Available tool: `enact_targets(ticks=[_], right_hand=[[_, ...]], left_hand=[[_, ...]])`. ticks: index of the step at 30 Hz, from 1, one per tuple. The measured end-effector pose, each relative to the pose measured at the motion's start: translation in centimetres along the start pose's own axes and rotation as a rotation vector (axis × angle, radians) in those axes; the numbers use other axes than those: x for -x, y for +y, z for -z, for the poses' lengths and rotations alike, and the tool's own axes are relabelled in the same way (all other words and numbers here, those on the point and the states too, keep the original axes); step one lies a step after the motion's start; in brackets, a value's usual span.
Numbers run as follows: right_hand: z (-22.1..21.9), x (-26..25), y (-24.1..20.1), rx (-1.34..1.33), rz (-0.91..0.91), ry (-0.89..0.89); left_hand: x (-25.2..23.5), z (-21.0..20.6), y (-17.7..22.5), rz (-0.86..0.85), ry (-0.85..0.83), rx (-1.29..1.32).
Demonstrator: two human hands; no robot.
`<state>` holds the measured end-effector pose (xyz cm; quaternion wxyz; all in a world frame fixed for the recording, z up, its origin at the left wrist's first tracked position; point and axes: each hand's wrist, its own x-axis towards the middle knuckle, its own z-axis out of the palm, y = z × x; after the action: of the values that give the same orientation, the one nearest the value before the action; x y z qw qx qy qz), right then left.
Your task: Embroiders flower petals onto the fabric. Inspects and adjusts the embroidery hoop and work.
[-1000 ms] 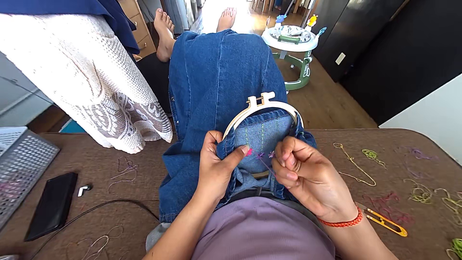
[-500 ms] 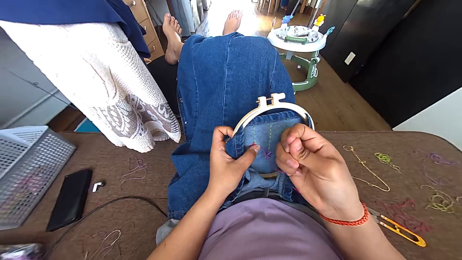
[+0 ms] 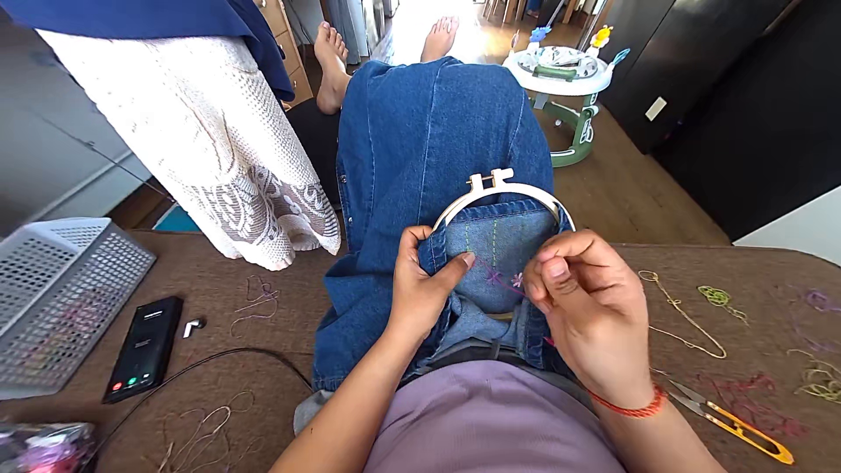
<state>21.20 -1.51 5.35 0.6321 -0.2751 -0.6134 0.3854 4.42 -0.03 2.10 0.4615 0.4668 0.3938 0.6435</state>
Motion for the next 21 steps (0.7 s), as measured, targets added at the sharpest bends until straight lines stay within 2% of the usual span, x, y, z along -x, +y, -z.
enact_targets(ticks=[2,4,8,12,14,16,18,21], right_hand=[[0.3,-0.1,1.7,0.245,0.181,0.019],[0.4,0.0,3.3,0.356,0.24,0.016],[0.8,-0.1,5.1,0.36,0.168,0.007],[0.9,-0.1,5.5,0.377,0.132,0.016],[0.8,-0.1,5.5,0.384,0.14,0.012],[0.9,-0.2,5.6,0.391,0.148,0.01],[0.9,-0.2,5.6,0.402,0.149,0.01],[0.8,-0.3,5.6,0.403,0.147,0.012]], left_hand=[[0.1,0.3,0.1,0.023,-0.023,-0.01],[0.2,0.8,0.3,0.007,-0.065,-0.041],[0.5,3.8,1.2,-0.138,-0.12,-0.198],[0.8,9.9,2.5,-0.202,-0.01,-0.415],[1.0,15.0,3.5,-0.223,0.126,-0.678],[1.6,21.8,4.6,-0.173,0.316,-0.984],[3.1,28.6,5.7,-0.028,0.511,-1.159],[6.8,34.5,7.0,0.287,0.828,-1.145]])
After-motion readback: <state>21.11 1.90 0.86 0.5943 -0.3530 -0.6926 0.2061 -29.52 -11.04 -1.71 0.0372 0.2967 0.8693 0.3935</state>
